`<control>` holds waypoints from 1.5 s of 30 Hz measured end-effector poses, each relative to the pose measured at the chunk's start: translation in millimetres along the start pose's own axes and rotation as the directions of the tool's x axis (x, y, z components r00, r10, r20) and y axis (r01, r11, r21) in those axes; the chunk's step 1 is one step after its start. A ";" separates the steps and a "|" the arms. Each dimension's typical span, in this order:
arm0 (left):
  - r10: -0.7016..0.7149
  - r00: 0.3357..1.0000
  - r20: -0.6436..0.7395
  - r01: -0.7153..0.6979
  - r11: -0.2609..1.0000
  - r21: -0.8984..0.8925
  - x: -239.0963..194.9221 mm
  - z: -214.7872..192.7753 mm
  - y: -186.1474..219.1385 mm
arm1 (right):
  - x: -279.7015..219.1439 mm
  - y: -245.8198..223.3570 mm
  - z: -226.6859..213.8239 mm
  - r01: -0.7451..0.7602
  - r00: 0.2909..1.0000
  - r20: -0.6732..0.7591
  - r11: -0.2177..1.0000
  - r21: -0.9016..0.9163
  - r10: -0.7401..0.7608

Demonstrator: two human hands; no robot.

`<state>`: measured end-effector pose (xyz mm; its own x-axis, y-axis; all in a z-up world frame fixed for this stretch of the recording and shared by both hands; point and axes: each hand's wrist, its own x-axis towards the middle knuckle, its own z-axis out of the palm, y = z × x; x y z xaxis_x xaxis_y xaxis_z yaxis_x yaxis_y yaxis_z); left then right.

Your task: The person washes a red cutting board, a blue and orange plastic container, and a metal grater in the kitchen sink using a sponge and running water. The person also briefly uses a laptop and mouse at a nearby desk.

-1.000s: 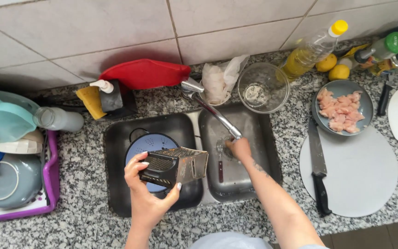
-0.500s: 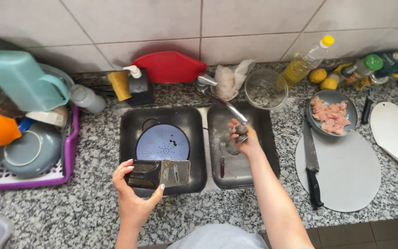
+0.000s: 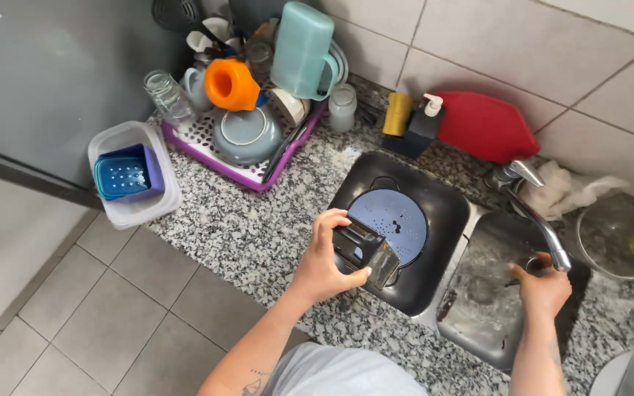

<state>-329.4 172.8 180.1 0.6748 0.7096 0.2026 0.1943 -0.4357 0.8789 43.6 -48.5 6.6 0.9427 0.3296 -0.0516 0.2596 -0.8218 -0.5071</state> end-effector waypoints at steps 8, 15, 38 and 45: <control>-0.012 0.999 0.041 0.013 1.000 -0.010 5.8 -15.7 -17.9 | -45.5 -59.5 -37.2 -0.170 0.984 0.070 0.731 0.661 0.165; 0.177 0.983 -0.043 -0.177 0.984 -0.008 12.2 -10.3 -18.7 | 21.8 33.8 37.2 -0.363 0.891 0.399 -0.185 0.913 0.218; -0.005 0.999 -0.039 0.000 0.992 -0.126 6.6 -6.2 -58.9 | -46.8 -151.6 24.8 0.127 0.919 0.369 0.991 0.050 -0.136; -0.062 0.995 -0.082 0.043 0.976 -0.214 -2.3 -19.9 -81.0 | -68.1 -392.5 125.9 0.784 0.207 0.347 0.368 0.500 -0.915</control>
<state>-360.8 217.4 117.0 0.6010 0.7782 0.1822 0.0663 -0.2756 0.9590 -148.9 310.1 100.8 -0.1146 0.9813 0.1545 0.7299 0.1887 -0.6570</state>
